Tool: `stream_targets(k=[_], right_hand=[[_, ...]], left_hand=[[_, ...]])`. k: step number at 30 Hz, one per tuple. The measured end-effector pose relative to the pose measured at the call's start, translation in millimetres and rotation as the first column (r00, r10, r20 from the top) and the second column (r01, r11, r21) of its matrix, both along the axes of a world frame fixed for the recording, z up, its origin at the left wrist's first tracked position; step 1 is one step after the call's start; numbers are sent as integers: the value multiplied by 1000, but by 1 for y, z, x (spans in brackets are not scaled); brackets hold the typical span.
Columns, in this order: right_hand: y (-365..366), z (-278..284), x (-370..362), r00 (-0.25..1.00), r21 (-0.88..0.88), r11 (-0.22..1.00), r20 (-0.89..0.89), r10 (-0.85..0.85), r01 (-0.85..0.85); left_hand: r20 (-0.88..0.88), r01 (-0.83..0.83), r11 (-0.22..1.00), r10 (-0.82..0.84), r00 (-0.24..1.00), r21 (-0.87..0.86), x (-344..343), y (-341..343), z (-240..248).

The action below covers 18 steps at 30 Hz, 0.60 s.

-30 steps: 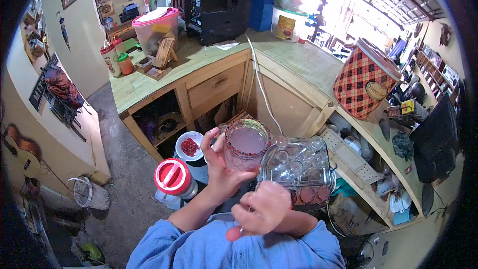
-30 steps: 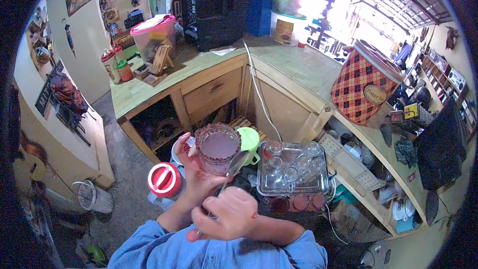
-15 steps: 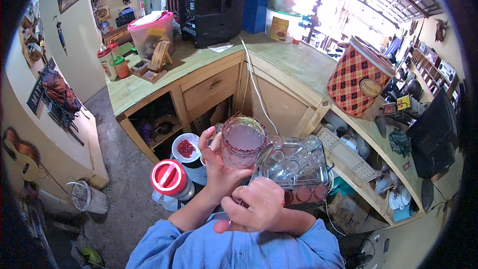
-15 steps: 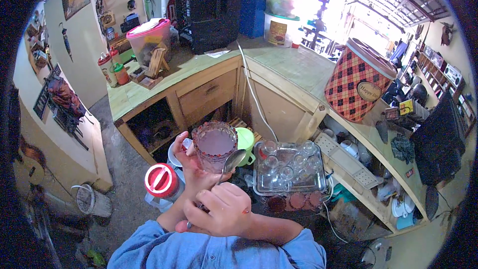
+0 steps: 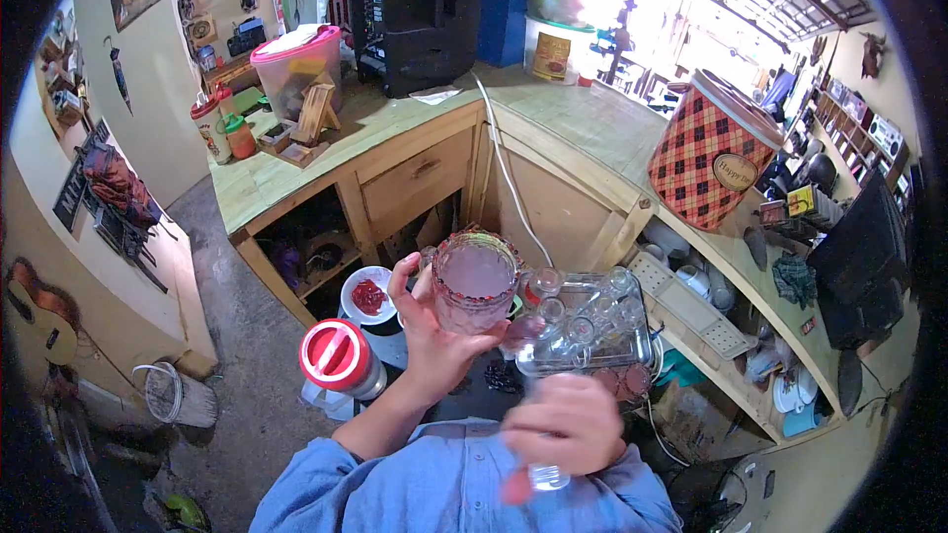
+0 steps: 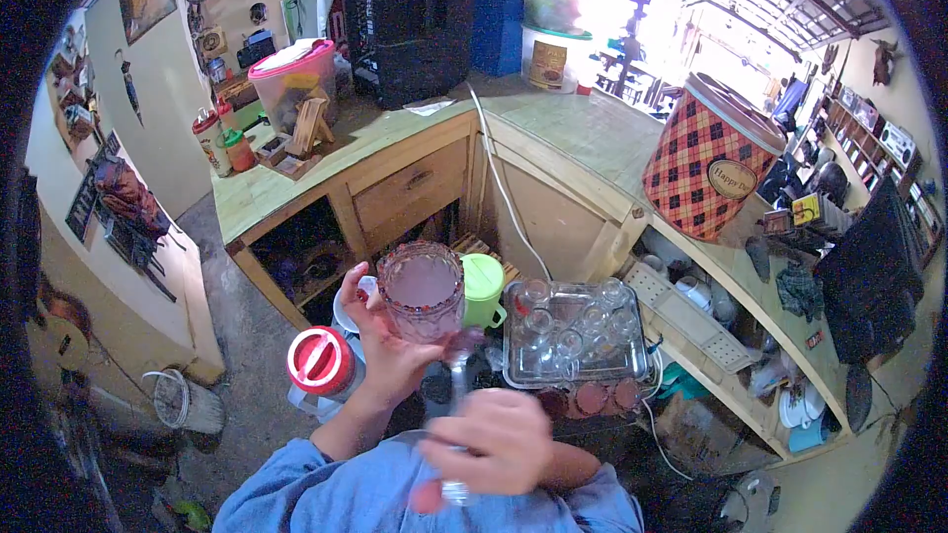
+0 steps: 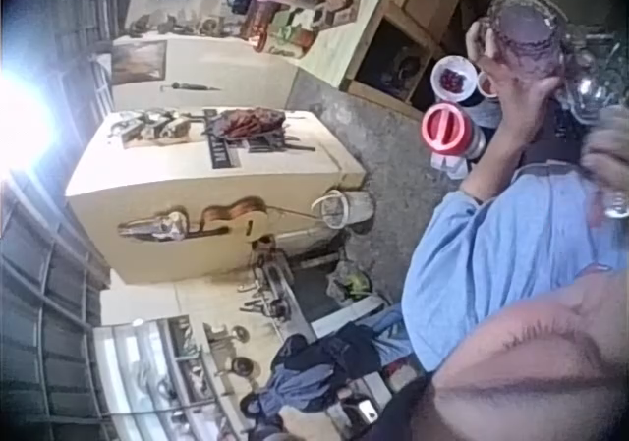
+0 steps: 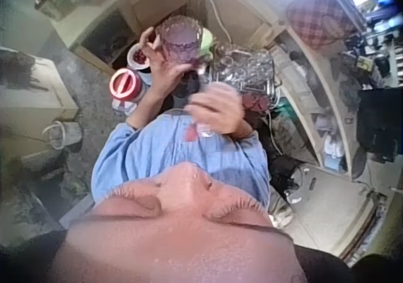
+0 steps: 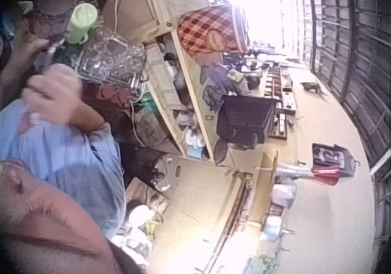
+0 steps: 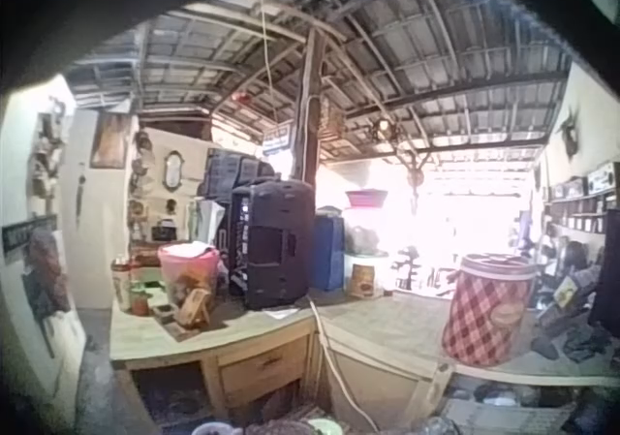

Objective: Rim a glass with salt and add cherries and liquid to several small glasses.

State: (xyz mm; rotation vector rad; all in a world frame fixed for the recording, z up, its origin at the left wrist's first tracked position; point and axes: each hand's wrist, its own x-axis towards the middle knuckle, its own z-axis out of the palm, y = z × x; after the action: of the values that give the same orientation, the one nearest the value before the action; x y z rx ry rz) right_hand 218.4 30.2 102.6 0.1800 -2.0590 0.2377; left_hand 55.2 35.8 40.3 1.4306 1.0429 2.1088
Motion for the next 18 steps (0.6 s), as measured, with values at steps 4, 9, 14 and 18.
stream_targets(k=[4,9,14,18], right_hand=[[6,-32,11,772,-453,774,-632,71,-442],[12,-36,-14,592,-573,433,-799,-106,-696],[20,-39,-26,652,-618,530,-743,-151,-581],[32,-33,-17,630,-676,552,-710,-314,-488]], left_hand=[[24,37,997,-36,999,-69,4,2,2],[10,43,999,-42,999,-32,3,-2,9],[28,51,995,-49,998,-91,2,-6,13],[55,73,997,-71,996,-31,-3,-4,10]])
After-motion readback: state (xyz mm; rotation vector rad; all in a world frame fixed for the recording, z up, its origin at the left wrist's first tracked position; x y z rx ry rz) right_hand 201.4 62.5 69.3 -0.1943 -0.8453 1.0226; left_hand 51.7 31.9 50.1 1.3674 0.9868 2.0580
